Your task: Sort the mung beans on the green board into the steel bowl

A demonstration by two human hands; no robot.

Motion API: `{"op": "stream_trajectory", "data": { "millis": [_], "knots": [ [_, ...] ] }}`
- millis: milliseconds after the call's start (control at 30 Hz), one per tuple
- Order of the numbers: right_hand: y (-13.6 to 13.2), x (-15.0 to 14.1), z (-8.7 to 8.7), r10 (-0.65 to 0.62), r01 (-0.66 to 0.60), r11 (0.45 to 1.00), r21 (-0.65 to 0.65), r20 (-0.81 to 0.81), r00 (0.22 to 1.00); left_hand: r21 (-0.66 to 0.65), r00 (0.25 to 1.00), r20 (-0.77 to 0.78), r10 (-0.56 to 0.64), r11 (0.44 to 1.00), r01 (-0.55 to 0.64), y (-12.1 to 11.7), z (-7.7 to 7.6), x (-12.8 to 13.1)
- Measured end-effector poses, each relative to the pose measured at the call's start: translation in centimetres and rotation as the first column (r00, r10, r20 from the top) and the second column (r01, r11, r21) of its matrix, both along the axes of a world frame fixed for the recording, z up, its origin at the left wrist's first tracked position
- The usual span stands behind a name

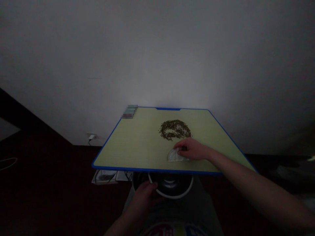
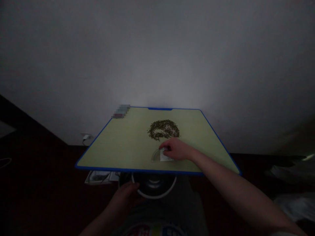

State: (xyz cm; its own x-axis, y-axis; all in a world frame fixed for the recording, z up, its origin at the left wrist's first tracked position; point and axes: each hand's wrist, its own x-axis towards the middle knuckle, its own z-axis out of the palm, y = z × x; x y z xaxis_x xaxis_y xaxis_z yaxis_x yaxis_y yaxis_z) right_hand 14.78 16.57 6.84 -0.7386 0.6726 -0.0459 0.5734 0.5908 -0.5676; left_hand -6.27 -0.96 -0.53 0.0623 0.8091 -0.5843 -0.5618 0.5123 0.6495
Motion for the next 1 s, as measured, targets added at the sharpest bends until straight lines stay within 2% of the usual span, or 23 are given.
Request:
{"op": "stream_trajectory", "data": {
  "millis": [133,467,667,1000],
  "knots": [
    [-1.0,0.1,0.1,-0.010,0.010,0.999,-0.052,-0.002,1.000,0.000,1.000,0.008,0.011,1.000,-0.011,0.1,-0.3,0.1],
    [-3.2,0.2,-0.1,-0.067,0.067,0.996,-0.061,0.004,0.998,-0.005,1.000,-0.001,0.000,1.000,0.000,0.1,-0.1,0.4],
    [-3.6,0.5,-0.7,-0.102,0.098,0.991,-0.094,-0.044,0.994,-0.019,0.999,0.003,0.037,0.999,-0.037,0.2,-0.1,0.6],
    [-3.3,1.1,-1.3,-0.095,0.073,0.981,-0.182,-0.114,0.989,-0.020,0.999,-0.004,0.037,0.999,-0.037,0.0,0.0,0.7]
  ]
}}
